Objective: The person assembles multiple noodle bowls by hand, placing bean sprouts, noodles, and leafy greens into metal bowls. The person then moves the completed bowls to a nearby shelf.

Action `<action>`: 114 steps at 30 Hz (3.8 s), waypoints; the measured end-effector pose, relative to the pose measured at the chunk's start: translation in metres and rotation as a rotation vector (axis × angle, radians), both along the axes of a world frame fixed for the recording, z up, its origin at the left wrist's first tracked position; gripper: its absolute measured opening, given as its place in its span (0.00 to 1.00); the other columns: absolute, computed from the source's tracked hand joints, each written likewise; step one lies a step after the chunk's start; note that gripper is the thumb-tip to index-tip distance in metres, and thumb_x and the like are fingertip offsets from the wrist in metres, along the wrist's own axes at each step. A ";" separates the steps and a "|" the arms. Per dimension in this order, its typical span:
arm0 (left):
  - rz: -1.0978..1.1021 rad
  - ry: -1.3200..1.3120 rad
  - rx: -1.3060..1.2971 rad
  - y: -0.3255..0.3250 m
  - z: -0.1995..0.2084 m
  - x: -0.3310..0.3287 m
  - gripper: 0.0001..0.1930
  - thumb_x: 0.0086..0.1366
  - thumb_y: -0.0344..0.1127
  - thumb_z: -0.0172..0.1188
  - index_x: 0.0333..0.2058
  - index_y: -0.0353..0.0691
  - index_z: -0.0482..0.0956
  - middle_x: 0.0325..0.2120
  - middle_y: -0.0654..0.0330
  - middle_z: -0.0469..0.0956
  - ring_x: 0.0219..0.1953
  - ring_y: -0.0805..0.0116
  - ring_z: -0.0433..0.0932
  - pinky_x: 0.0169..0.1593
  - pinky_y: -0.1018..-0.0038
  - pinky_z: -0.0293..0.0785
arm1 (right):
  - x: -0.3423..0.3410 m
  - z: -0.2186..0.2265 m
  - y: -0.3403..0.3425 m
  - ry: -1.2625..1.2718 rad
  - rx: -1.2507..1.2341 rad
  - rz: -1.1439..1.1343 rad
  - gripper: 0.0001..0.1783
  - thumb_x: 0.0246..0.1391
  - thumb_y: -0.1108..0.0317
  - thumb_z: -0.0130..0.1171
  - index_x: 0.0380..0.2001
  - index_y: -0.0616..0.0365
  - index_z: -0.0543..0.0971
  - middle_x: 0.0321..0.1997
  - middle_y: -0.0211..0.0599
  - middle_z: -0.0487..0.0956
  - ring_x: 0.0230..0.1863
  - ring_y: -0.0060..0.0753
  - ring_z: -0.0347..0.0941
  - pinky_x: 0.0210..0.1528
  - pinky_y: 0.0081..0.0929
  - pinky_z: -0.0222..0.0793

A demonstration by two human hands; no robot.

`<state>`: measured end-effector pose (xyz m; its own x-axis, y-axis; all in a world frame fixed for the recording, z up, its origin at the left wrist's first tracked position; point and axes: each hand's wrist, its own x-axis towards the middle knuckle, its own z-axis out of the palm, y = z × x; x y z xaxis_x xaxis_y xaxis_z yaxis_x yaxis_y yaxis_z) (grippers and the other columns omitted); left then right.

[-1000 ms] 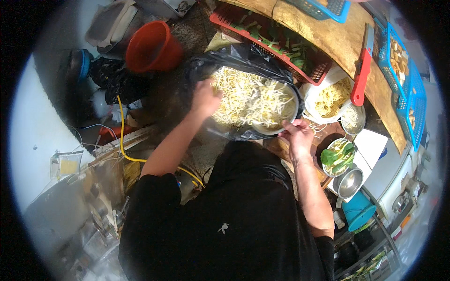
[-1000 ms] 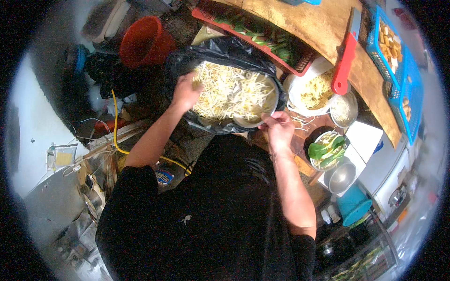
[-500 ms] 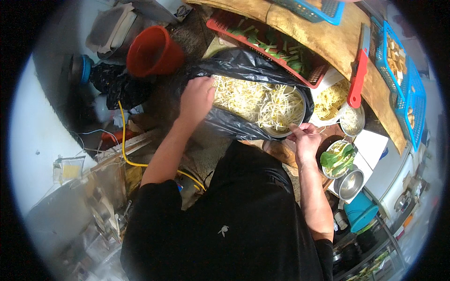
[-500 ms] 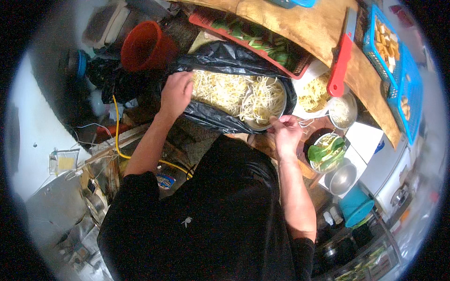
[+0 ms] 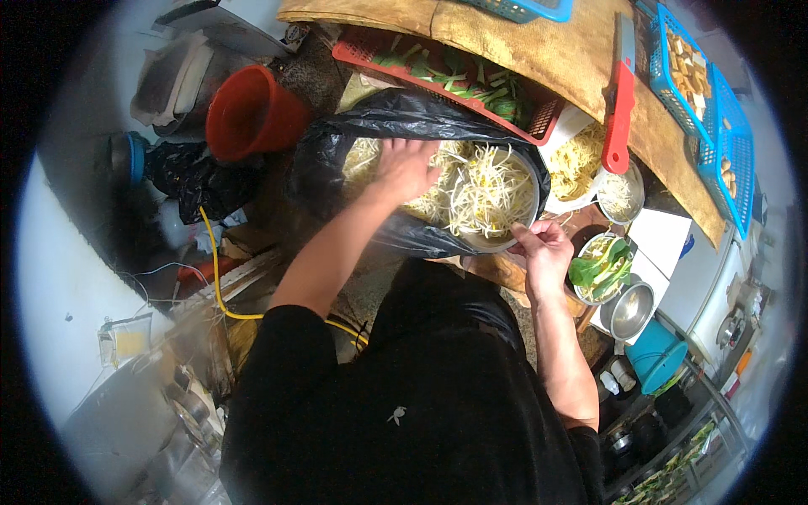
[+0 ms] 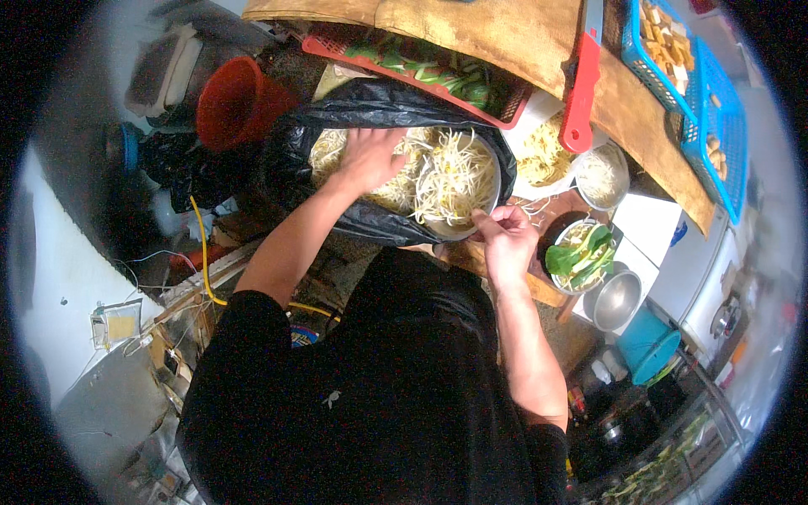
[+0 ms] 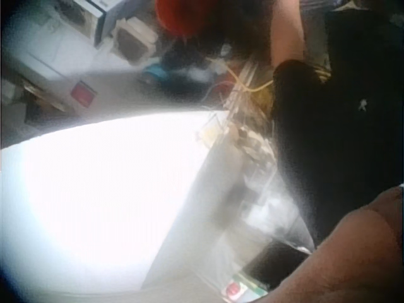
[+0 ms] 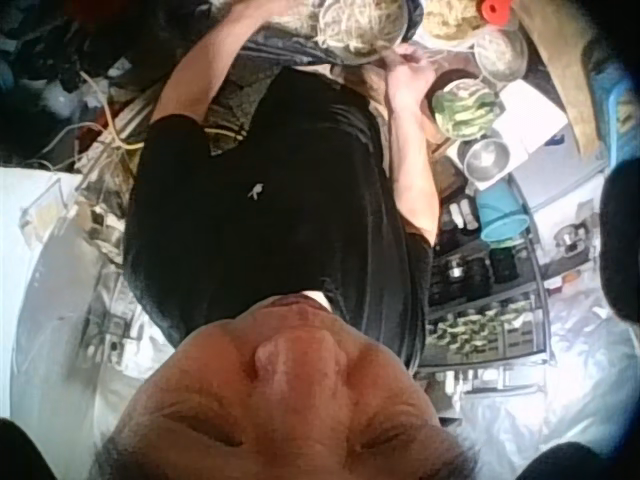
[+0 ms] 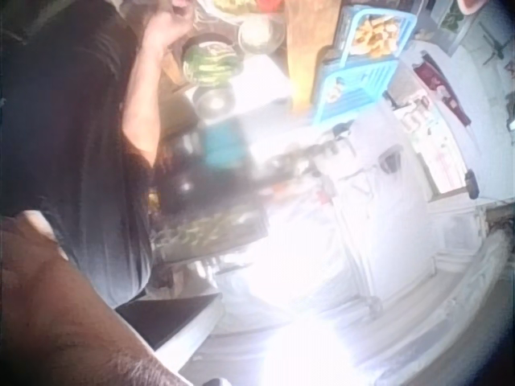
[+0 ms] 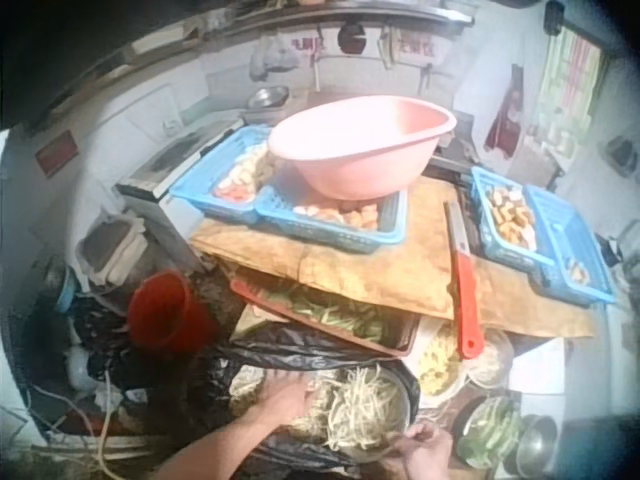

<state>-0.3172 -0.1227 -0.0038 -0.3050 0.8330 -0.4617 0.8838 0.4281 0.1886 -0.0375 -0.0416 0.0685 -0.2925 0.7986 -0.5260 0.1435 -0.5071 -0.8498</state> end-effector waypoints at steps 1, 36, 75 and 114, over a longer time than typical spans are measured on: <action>-0.124 0.085 0.106 -0.016 0.002 0.013 0.29 0.77 0.54 0.53 0.68 0.43 0.72 0.67 0.52 0.71 0.70 0.52 0.67 0.75 0.47 0.55 | 0.003 0.002 0.000 -0.001 0.019 -0.005 0.12 0.58 0.79 0.71 0.28 0.57 0.76 0.27 0.29 0.80 0.24 0.19 0.76 0.29 0.20 0.77; -0.532 0.026 0.024 -0.060 -0.005 0.037 0.20 0.64 0.32 0.65 0.55 0.45 0.79 0.63 0.52 0.70 0.64 0.52 0.71 0.68 0.55 0.68 | 0.016 0.003 0.000 0.039 -0.036 0.034 0.10 0.60 0.80 0.67 0.30 0.57 0.76 0.30 0.32 0.82 0.28 0.24 0.81 0.31 0.25 0.84; 0.276 -0.730 0.932 -0.023 0.036 0.095 0.27 0.78 0.53 0.51 0.61 0.36 0.77 0.55 0.46 0.79 0.59 0.47 0.77 0.64 0.55 0.70 | -0.017 -0.023 -0.051 0.138 -0.273 0.039 0.12 0.48 0.88 0.65 0.25 0.57 0.76 0.25 0.31 0.80 0.24 0.24 0.75 0.28 0.24 0.74; -0.291 -0.482 0.721 0.187 0.060 0.193 0.28 0.67 0.31 0.61 0.65 0.36 0.72 0.65 0.43 0.72 0.67 0.45 0.71 0.69 0.58 0.68 | 0.239 0.016 -0.014 0.434 -0.048 -0.562 0.11 0.49 0.84 0.68 0.33 0.57 0.79 0.36 0.35 0.85 0.34 0.25 0.80 0.40 0.25 0.77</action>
<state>-0.1241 0.0645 0.0560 0.0534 0.9827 0.1772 0.6944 -0.1641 0.7007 0.2014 -0.0552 0.0849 -0.0340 0.8692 -0.4934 -0.4973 -0.4429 -0.7460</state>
